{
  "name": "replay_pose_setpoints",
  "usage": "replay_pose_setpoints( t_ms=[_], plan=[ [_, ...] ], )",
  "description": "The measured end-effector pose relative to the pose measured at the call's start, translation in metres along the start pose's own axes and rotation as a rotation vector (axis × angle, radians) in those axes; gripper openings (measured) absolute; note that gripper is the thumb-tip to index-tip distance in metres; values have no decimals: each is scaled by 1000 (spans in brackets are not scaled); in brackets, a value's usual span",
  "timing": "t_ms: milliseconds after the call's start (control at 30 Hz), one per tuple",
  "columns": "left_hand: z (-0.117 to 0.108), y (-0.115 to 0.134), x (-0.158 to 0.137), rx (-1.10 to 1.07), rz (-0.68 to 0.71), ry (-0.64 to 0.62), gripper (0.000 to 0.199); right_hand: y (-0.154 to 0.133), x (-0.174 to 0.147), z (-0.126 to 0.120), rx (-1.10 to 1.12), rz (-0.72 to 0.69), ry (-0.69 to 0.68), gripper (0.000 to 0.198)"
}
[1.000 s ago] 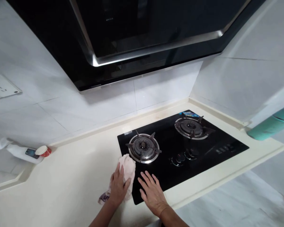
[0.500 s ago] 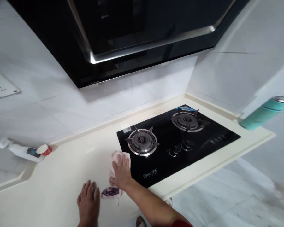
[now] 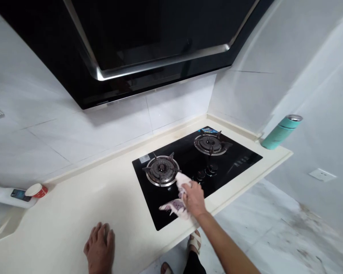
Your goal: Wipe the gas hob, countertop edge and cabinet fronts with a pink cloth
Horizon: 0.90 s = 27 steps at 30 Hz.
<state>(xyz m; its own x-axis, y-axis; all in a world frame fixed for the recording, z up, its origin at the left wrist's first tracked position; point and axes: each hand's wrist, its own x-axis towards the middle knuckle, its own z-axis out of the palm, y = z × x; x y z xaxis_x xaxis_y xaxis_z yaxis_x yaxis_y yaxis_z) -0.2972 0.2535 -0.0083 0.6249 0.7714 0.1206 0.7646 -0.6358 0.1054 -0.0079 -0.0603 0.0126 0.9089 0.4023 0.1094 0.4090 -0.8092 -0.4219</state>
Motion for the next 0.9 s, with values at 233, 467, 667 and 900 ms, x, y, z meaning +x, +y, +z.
replay_pose_setpoints(
  t_ms=[233,467,667,900],
  plan=[
    [0,1,2,15,14,-4,49,0,23,-22,-197,124,-122,63],
    [-2,2,2,18,-1,-10,52,-67,-31,3,-99,-218,-288,46],
    [-3,8,8,-13,-100,-130,55,-30,-27,-8,-116,-132,-182,36],
    [1,29,-2,4,-189,-33,62,17,20,-7,-28,-33,25,35]
  ],
)
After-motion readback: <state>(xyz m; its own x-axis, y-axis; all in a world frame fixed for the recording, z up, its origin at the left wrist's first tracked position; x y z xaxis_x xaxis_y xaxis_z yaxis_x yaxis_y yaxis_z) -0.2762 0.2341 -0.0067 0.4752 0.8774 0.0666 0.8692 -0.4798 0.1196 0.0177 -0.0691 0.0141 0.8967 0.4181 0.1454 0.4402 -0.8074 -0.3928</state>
